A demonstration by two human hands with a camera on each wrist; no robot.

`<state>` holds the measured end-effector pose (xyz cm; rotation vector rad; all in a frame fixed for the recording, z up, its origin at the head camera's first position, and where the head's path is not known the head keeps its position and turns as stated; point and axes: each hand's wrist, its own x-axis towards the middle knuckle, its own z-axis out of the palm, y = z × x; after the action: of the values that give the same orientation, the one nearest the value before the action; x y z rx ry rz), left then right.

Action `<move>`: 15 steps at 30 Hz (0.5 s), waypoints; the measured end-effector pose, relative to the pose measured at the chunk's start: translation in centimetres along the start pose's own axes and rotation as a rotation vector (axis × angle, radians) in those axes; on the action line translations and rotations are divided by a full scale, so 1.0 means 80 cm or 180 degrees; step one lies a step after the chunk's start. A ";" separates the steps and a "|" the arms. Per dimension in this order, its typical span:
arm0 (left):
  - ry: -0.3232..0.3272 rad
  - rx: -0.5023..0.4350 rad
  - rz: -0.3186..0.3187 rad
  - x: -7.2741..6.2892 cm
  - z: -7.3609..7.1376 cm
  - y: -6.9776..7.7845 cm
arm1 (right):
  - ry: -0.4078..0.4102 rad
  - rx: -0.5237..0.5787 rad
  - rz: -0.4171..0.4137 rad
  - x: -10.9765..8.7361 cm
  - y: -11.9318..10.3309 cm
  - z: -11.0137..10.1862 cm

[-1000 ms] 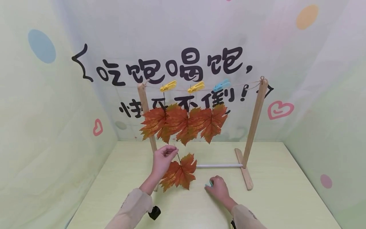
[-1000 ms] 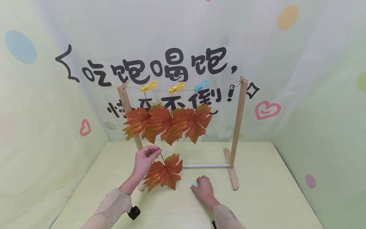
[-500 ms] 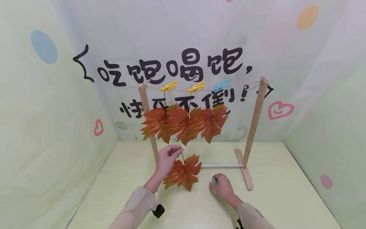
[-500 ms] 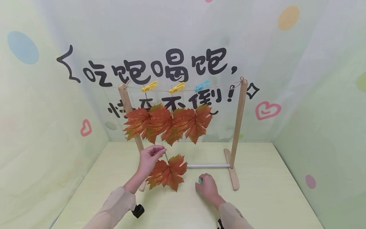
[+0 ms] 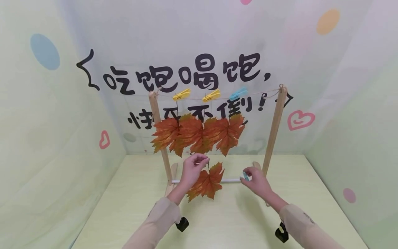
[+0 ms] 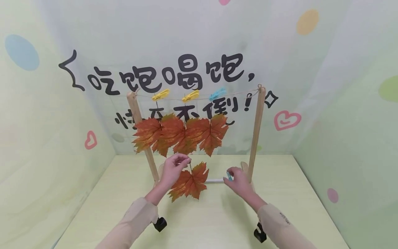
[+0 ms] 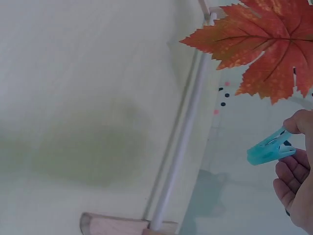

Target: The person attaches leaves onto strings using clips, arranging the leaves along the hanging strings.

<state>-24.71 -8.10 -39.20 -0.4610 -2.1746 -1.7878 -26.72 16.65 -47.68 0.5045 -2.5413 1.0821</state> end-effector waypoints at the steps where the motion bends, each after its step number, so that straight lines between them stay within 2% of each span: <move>1: -0.0033 -0.0002 0.0016 0.001 0.003 0.002 | 0.0015 -0.0044 -0.0062 0.003 -0.003 -0.010; 7: -0.0227 -0.0003 0.0067 0.009 0.018 0.006 | 0.0146 -0.0320 -0.0244 0.019 -0.017 -0.059; 15: -0.0404 0.0003 0.0139 0.020 0.041 0.021 | 0.0236 -0.0449 -0.0418 0.036 -0.042 -0.117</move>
<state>-25.51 -4.49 -37.70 -0.6330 -2.2305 -1.7790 -26.25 20.87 -38.23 0.5732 -2.4599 0.8527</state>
